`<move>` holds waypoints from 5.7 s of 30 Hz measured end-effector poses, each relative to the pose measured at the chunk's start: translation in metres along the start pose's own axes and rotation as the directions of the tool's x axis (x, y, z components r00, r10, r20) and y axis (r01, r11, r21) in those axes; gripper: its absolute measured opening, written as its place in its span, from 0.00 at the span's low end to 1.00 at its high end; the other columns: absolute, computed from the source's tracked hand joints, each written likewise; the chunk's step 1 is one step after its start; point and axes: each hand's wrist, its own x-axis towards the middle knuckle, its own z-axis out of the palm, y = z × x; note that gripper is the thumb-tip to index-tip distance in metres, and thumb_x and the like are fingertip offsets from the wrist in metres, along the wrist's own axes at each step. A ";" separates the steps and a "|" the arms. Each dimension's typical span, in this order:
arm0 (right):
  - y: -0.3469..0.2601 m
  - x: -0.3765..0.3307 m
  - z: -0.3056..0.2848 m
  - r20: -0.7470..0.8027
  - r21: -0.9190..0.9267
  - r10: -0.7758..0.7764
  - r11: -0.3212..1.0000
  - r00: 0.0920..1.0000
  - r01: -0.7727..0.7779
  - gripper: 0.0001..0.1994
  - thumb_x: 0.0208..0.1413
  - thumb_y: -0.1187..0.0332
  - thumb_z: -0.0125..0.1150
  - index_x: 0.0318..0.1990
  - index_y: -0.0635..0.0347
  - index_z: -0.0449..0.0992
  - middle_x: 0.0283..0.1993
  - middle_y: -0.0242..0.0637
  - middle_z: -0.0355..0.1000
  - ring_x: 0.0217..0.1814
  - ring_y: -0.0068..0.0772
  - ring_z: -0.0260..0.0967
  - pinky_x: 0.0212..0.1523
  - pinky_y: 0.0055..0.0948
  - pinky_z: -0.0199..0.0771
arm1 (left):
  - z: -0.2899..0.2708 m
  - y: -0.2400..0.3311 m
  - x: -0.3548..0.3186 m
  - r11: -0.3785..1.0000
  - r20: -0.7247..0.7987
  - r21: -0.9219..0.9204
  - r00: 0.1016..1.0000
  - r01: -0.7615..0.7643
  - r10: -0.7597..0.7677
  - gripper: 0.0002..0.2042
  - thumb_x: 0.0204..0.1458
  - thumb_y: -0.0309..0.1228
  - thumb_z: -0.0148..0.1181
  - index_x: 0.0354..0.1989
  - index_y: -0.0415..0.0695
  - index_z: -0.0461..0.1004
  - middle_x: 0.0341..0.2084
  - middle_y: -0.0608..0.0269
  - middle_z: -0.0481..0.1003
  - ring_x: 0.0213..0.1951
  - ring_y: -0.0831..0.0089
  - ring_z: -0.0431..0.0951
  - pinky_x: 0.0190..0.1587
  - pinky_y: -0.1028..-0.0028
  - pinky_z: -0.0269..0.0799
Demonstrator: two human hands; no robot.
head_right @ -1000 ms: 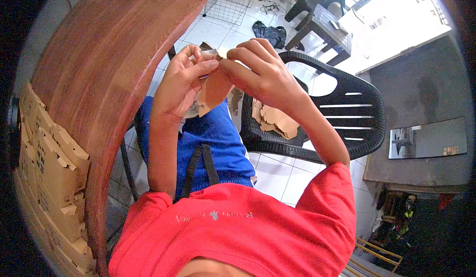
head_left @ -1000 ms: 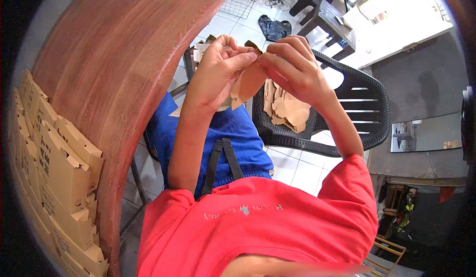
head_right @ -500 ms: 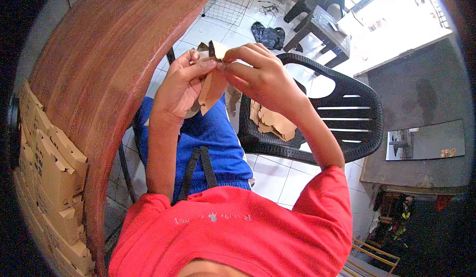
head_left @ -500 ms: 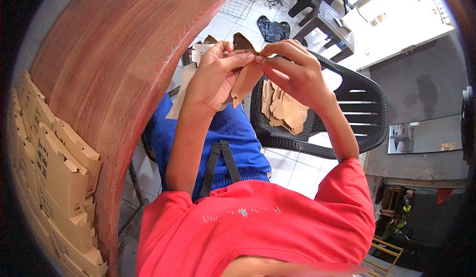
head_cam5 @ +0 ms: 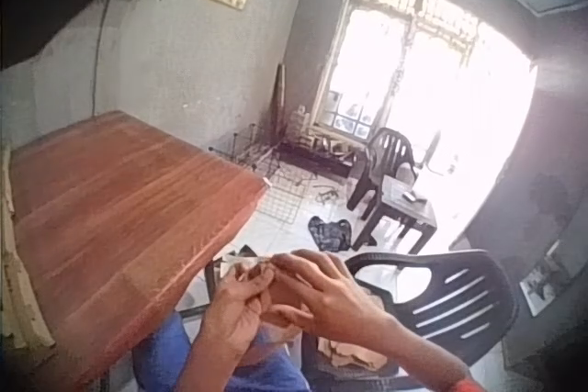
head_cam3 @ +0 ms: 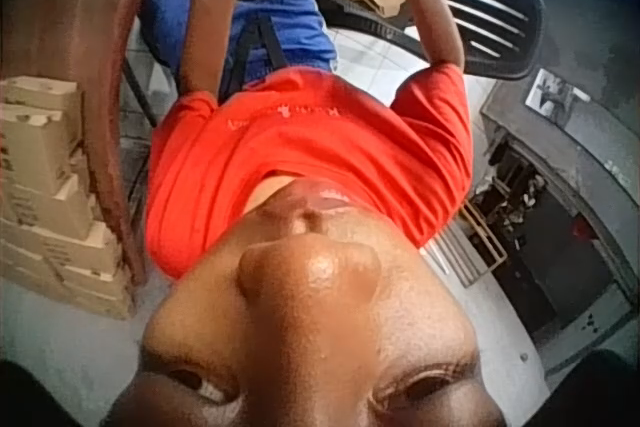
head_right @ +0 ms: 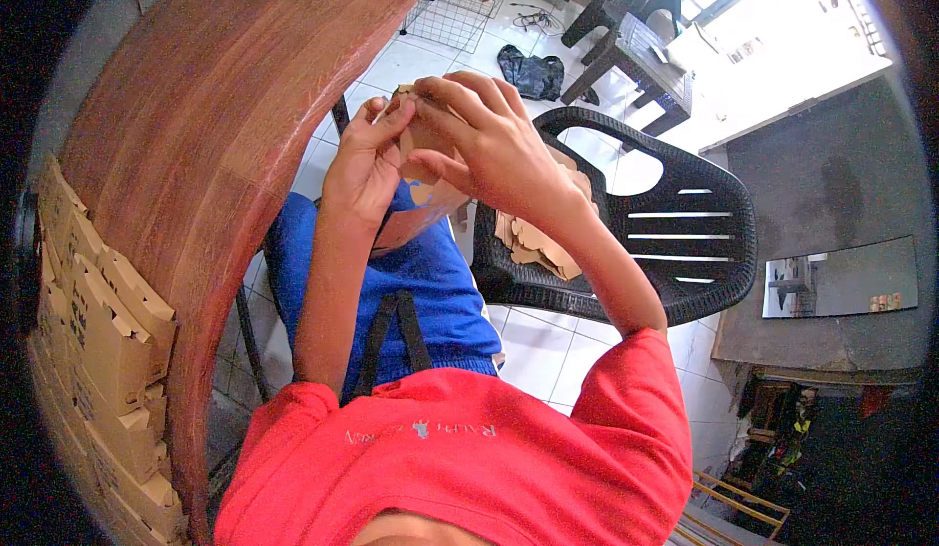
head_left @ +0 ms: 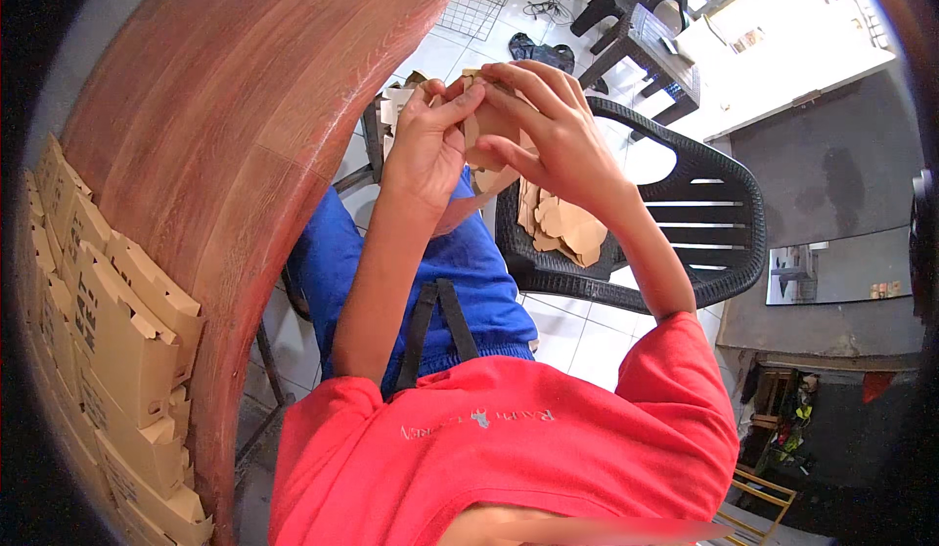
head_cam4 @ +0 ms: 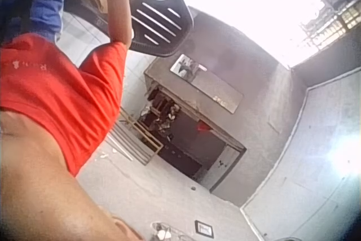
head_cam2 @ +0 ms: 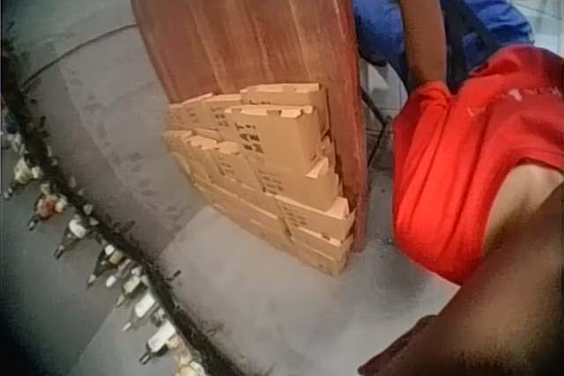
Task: Folding cardboard takeaway food boxes into their final shape and stacking them on a table.
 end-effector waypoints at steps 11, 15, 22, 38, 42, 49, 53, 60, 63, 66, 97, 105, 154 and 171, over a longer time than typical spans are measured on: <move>-0.004 -0.013 -0.007 0.038 -0.006 -0.163 0.986 0.986 0.164 0.18 0.37 0.62 0.69 0.41 0.36 0.82 0.63 0.27 0.66 0.73 0.45 0.52 0.70 0.64 0.42 | -0.013 0.008 0.005 0.987 -0.052 -0.147 0.996 0.060 -0.068 0.14 0.53 0.14 0.59 0.41 0.46 0.66 0.40 0.57 0.73 0.44 0.69 0.76 0.49 0.72 0.77; -0.003 -0.013 -0.004 0.068 -0.088 -0.154 0.983 0.986 0.159 0.18 0.35 0.65 0.67 0.39 0.38 0.82 0.48 0.12 0.73 0.62 0.32 0.63 0.68 0.60 0.46 | 0.006 0.010 -0.006 0.930 0.051 0.365 0.998 -0.040 0.023 0.22 0.55 0.18 0.60 0.56 0.40 0.61 0.49 0.50 0.70 0.50 0.64 0.76 0.53 0.69 0.75; 0.003 -0.008 -0.013 0.004 -0.018 -0.062 0.998 0.998 0.062 0.12 0.37 0.65 0.66 0.35 0.43 0.83 0.38 0.15 0.76 0.54 0.33 0.66 0.63 0.51 0.50 | -0.013 0.017 0.001 0.625 0.052 0.779 0.988 0.050 -0.144 0.36 0.54 0.24 0.65 0.67 0.42 0.50 0.49 0.47 0.72 0.51 0.63 0.76 0.51 0.68 0.75; -0.009 -0.010 0.014 -0.270 0.257 0.450 0.886 0.851 -0.387 0.05 0.47 0.72 0.70 0.32 0.59 0.81 0.37 0.33 0.76 0.39 0.35 0.67 0.44 0.31 0.63 | 0.002 -0.004 0.000 0.907 0.196 0.391 0.977 -0.153 0.080 0.41 0.50 0.17 0.66 0.69 0.52 0.48 0.38 0.51 0.76 0.43 0.68 0.79 0.47 0.70 0.78; -0.011 -0.007 0.017 -0.266 0.340 0.472 0.862 0.841 -0.376 0.06 0.45 0.75 0.71 0.32 0.59 0.80 0.33 0.34 0.76 0.35 0.34 0.68 0.42 0.30 0.66 | 0.000 -0.004 0.000 0.893 0.256 0.403 0.961 -0.202 0.102 0.41 0.50 0.16 0.66 0.70 0.52 0.48 0.41 0.51 0.75 0.46 0.67 0.77 0.49 0.69 0.78; -0.001 -0.005 0.017 -0.222 0.292 0.302 0.928 0.927 -0.232 0.06 0.47 0.75 0.70 0.33 0.59 0.80 0.45 0.34 0.74 0.41 0.37 0.69 0.42 0.34 0.72 | 0.002 0.005 0.001 0.920 0.253 0.345 0.962 -0.184 0.098 0.42 0.49 0.16 0.66 0.69 0.48 0.47 0.47 0.52 0.70 0.50 0.68 0.75 0.54 0.69 0.74; 0.007 -0.013 0.010 -0.015 0.222 0.171 0.961 0.985 -0.164 0.19 0.53 0.69 0.66 0.53 0.57 0.75 0.63 0.40 0.64 0.55 0.46 0.63 0.54 0.40 0.69 | 0.001 0.002 0.012 0.946 0.198 0.308 0.980 -0.096 0.034 0.42 0.48 0.16 0.68 0.69 0.45 0.48 0.50 0.54 0.69 0.51 0.67 0.74 0.52 0.68 0.75; -0.014 -0.058 0.033 -0.012 0.549 0.439 0.754 0.898 -0.361 0.39 0.57 0.63 0.63 0.72 0.60 0.50 0.76 0.51 0.45 0.78 0.57 0.39 0.74 0.44 0.45 | -0.011 -0.012 0.009 0.885 0.172 0.456 0.985 -0.096 0.018 0.42 0.43 0.13 0.66 0.68 0.47 0.53 0.50 0.58 0.67 0.50 0.69 0.74 0.48 0.71 0.77; -0.027 -0.090 0.062 -0.161 0.634 0.738 0.586 0.655 -0.504 0.39 0.59 0.60 0.64 0.72 0.59 0.49 0.75 0.50 0.45 0.75 0.50 0.49 0.69 0.43 0.55 | -0.006 -0.014 0.009 0.955 0.099 0.297 0.995 -0.014 -0.016 0.40 0.44 0.13 0.62 0.67 0.48 0.53 0.51 0.59 0.66 0.49 0.69 0.74 0.49 0.72 0.77; -0.034 -0.111 0.075 0.140 0.900 0.916 0.041 0.376 -0.435 0.36 0.61 0.60 0.62 0.71 0.58 0.51 0.71 0.45 0.55 0.71 0.42 0.57 0.65 0.39 0.63 | -0.018 -0.016 0.015 0.989 0.075 0.126 0.993 0.078 -0.088 0.37 0.48 0.17 0.60 0.67 0.50 0.54 0.51 0.61 0.66 0.49 0.69 0.74 0.49 0.69 0.77; -0.031 -0.081 0.031 -0.438 0.564 0.784 0.621 0.440 -0.545 0.08 0.59 0.74 0.58 0.44 0.66 0.79 0.40 0.46 0.80 0.38 0.31 0.80 0.42 0.29 0.78 | 0.010 -0.049 -0.009 0.730 0.061 0.340 0.761 0.593 -0.646 0.31 0.56 0.62 0.54 0.49 0.43 0.70 0.40 0.60 0.77 0.42 0.72 0.76 0.45 0.72 0.69; -0.032 -0.085 0.024 -0.337 0.658 0.860 0.507 0.384 -0.557 0.08 0.59 0.76 0.56 0.42 0.67 0.79 0.35 0.41 0.80 0.38 0.26 0.78 0.41 0.25 0.76 | -0.002 -0.058 -0.002 0.014 0.567 0.810 0.789 -0.586 0.237 0.36 0.48 0.56 0.67 0.55 0.38 0.65 0.47 0.53 0.67 0.51 0.60 0.70 0.53 0.64 0.67; -0.048 -0.049 0.025 -0.402 0.653 0.845 0.534 0.352 -0.537 0.06 0.51 0.71 0.68 0.33 0.64 0.81 0.29 0.33 0.71 0.35 0.25 0.70 0.39 0.25 0.68 | -0.003 -0.055 -0.004 0.891 0.175 0.453 0.982 -0.020 -0.067 0.10 0.50 0.23 0.70 0.37 0.39 0.75 0.32 0.64 0.78 0.35 0.79 0.77 0.39 0.80 0.72; -0.046 -0.060 0.029 -0.357 0.705 0.856 0.509 0.373 -0.494 0.06 0.51 0.71 0.68 0.33 0.66 0.81 0.31 0.33 0.72 0.36 0.24 0.69 0.40 0.24 0.68 | -0.007 -0.058 -0.005 0.791 0.304 0.571 0.951 -0.221 0.046 0.09 0.51 0.26 0.70 0.36 0.39 0.76 0.32 0.67 0.77 0.34 0.81 0.75 0.39 0.81 0.72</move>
